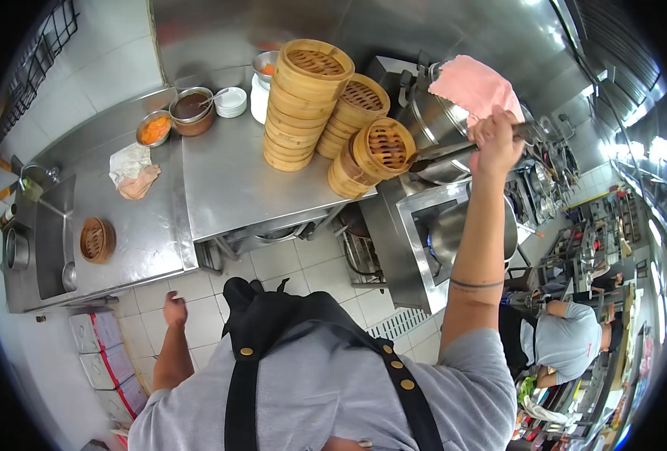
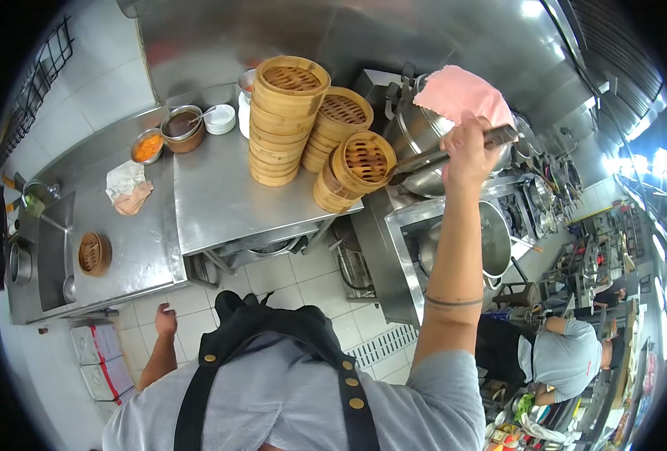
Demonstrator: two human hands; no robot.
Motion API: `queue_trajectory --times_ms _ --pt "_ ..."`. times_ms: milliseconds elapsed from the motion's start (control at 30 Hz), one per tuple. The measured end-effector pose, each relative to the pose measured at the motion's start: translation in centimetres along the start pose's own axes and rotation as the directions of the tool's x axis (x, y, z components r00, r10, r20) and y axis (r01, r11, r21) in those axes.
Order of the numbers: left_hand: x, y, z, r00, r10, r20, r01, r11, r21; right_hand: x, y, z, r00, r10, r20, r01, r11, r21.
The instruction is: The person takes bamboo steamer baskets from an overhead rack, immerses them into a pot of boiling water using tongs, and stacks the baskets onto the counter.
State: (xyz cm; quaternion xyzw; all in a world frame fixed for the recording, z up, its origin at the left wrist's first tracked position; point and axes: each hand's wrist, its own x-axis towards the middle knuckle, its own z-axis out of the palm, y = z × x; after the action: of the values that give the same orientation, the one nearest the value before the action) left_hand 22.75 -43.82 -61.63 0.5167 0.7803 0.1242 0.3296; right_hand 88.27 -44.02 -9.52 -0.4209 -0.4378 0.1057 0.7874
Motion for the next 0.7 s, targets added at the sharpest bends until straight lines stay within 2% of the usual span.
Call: queue_trajectory --times_ms 33,100,167,233,300,367,400,433,467,500,533,567,600,633,667,700 --pt "0.2 -0.7 -1.5 0.991 -0.049 -0.127 0.049 0.999 -0.002 0.5 0.7 0.8 1.000 -0.002 -0.003 0.002 1.000 -0.003" --pt "3.3 -5.8 -3.4 0.922 -0.057 -0.384 0.031 0.997 -0.074 1.5 1.9 2.2 0.995 0.077 -0.061 -0.083 0.991 -0.105" --pt "5.3 -7.2 -6.8 0.803 -0.223 -0.553 0.118 0.968 -0.219 2.3 2.6 3.0 0.996 0.074 -0.053 -0.080 0.989 -0.126" --pt "7.3 -7.3 -10.2 0.626 -0.235 -0.744 -0.003 0.953 -0.304 2.7 3.1 3.5 0.992 0.102 -0.075 -0.112 0.983 -0.144" --pt "8.0 -5.1 -14.1 0.566 -0.244 -0.787 -0.021 0.951 -0.310 2.9 3.7 3.6 0.993 0.099 -0.063 -0.109 0.978 -0.179" --pt "7.6 -0.4 -17.7 0.583 -0.304 -0.753 -0.072 0.904 -0.421 3.2 4.4 3.0 0.992 0.077 -0.096 -0.101 0.954 -0.281" --pt "15.9 -9.8 -16.8 0.666 -0.210 -0.715 -0.212 0.867 -0.452 3.5 5.4 2.2 0.989 0.067 -0.131 -0.108 0.935 -0.338" --pt "16.9 -10.0 -16.1 0.796 -0.240 -0.556 -0.250 0.706 -0.662 4.3 7.7 -1.2 0.984 0.005 -0.179 -0.078 0.912 -0.404" --pt "18.5 -9.3 -16.9 0.886 -0.232 -0.401 -0.242 0.507 -0.827 3.6 6.0 -1.2 0.977 0.128 -0.173 -0.179 0.928 -0.325" --pt "19.8 -10.8 -17.2 0.939 -0.103 -0.329 -0.112 0.812 -0.572 2.0 5.1 -0.4 0.994 0.048 -0.103 -0.090 0.884 -0.458" --pt "12.8 1.2 -20.4 0.932 -0.329 -0.154 0.083 0.606 -0.791 3.1 5.8 -4.1 0.975 0.120 -0.184 -0.180 0.919 -0.350" --pt "11.8 4.2 -20.8 0.947 -0.302 -0.113 0.096 0.598 -0.796 2.7 4.7 -4.9 0.958 0.153 -0.244 -0.223 0.929 -0.295" --pt "12.3 5.0 -21.0 0.958 -0.275 -0.083 0.117 0.637 -0.762 1.3 3.2 -4.7 0.982 0.048 -0.183 -0.090 0.969 -0.231" --pt "13.0 5.1 -20.4 0.938 -0.323 -0.126 0.111 0.623 -0.774 -0.3 1.7 -3.4 0.966 0.005 -0.260 -0.052 0.983 -0.175" --pt "13.6 5.2 -20.3 0.919 -0.372 -0.133 0.155 0.650 -0.744 -1.9 0.0 -4.1 0.999 -0.014 -0.040 0.010 0.997 -0.080" --pt "13.9 5.3 -20.1 0.901 -0.411 -0.136 0.201 0.676 -0.709 -3.5 -1.1 -3.7 1.000 -0.022 -0.014 0.022 1.000 -0.018"
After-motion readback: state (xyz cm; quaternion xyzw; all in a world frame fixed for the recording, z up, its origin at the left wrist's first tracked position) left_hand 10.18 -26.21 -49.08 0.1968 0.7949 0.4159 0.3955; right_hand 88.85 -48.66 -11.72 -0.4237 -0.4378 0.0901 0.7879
